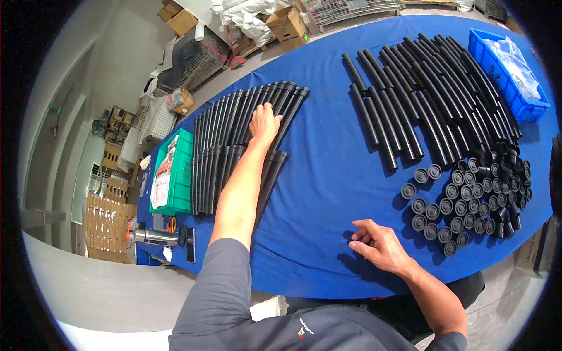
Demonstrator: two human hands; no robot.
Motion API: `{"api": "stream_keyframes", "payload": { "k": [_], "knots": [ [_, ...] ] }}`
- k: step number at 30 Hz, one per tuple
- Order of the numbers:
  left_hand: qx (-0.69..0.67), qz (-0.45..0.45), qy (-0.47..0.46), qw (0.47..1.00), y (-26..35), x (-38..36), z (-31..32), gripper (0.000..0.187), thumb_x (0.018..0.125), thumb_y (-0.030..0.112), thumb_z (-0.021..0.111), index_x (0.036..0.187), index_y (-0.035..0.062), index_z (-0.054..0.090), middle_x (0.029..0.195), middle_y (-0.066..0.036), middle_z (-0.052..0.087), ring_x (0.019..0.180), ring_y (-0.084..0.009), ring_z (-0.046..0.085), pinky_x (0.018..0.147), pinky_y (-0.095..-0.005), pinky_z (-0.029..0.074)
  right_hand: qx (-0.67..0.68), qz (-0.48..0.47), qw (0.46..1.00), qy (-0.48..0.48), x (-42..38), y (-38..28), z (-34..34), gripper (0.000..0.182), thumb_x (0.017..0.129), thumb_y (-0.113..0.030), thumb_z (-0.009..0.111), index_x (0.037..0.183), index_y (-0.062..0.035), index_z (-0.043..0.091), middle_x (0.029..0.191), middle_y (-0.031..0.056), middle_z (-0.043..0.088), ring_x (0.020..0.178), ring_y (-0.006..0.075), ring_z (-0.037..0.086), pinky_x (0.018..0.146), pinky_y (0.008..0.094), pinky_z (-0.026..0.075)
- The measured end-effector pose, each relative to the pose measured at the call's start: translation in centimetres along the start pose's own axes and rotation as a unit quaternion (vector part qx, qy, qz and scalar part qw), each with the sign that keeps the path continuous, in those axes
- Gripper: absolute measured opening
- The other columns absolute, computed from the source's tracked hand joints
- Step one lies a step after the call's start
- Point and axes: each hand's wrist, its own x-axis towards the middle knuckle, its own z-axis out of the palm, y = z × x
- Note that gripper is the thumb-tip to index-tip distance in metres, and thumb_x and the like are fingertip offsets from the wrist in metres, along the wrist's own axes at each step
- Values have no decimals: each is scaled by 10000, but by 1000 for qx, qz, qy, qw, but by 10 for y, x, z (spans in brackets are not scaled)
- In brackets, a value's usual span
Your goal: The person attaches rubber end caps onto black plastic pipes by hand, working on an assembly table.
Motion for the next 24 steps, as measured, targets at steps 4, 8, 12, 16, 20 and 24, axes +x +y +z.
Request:
{"api": "stream_keyframes", "payload": {
  "k": [4, 8, 12, 16, 20, 24],
  "knots": [
    [-73, 70, 86, 991, 21, -8, -11, 419, 924, 302, 721, 1252, 70, 600, 1202, -170, 614, 1158, -368, 603, 959, -505, 518, -6, -9, 1000, 4, 0, 2, 1, 450, 939, -223, 724, 1284, 30, 583, 991, 166, 738, 829, 278, 729, 741, 397, 585],
    [-168, 306, 151, 925, 90, -33, -9, 407, 859, 23, 558, 1255, 66, 644, 1194, -161, 670, 1100, -351, 640, 966, -451, 529, -23, -25, 999, 4, -1, 3, 2, 433, 944, -237, 714, 1259, 38, 601, 991, 173, 742, 856, 300, 731, 767, 411, 582],
    [-200, 423, 45, 883, 163, -70, 1, 727, 789, -98, 457, 1495, 71, 479, 1487, -176, 549, 1410, -350, 487, 1174, -440, 414, -29, -32, 999, -1, -2, 5, 2, 432, 950, -256, 703, 1245, 44, 605, 973, 187, 741, 877, 315, 732, 782, 416, 577],
    [-216, 365, 29, 905, 185, -79, 10, 573, 891, -4, 486, 1458, 70, 515, 1423, -206, 590, 1308, -390, 569, 1076, -463, 489, -52, -65, 997, -8, -1, 14, 2, 421, 957, -284, 687, 1204, 50, 614, 969, 203, 736, 894, 351, 725, 798, 443, 568],
    [-257, 165, -14, 952, 179, -72, -2, 454, 963, 242, 577, 1376, 56, 554, 1208, -216, 691, 1116, -416, 659, 957, -521, 528, -74, -100, 992, -3, -2, 15, 3, 409, 958, -304, 673, 1152, 53, 625, 968, 214, 730, 911, 388, 710, 810, 475, 552],
    [-211, 113, -72, 968, 169, -63, 12, 661, 877, 446, 682, 1431, 108, 555, 1212, -207, 709, 1114, -397, 683, 963, -485, 532, -96, -104, 990, -12, -1, 20, 3, 408, 953, -302, 678, 1147, 54, 631, 967, 215, 730, 916, 382, 711, 814, 471, 553]
  ]
}}
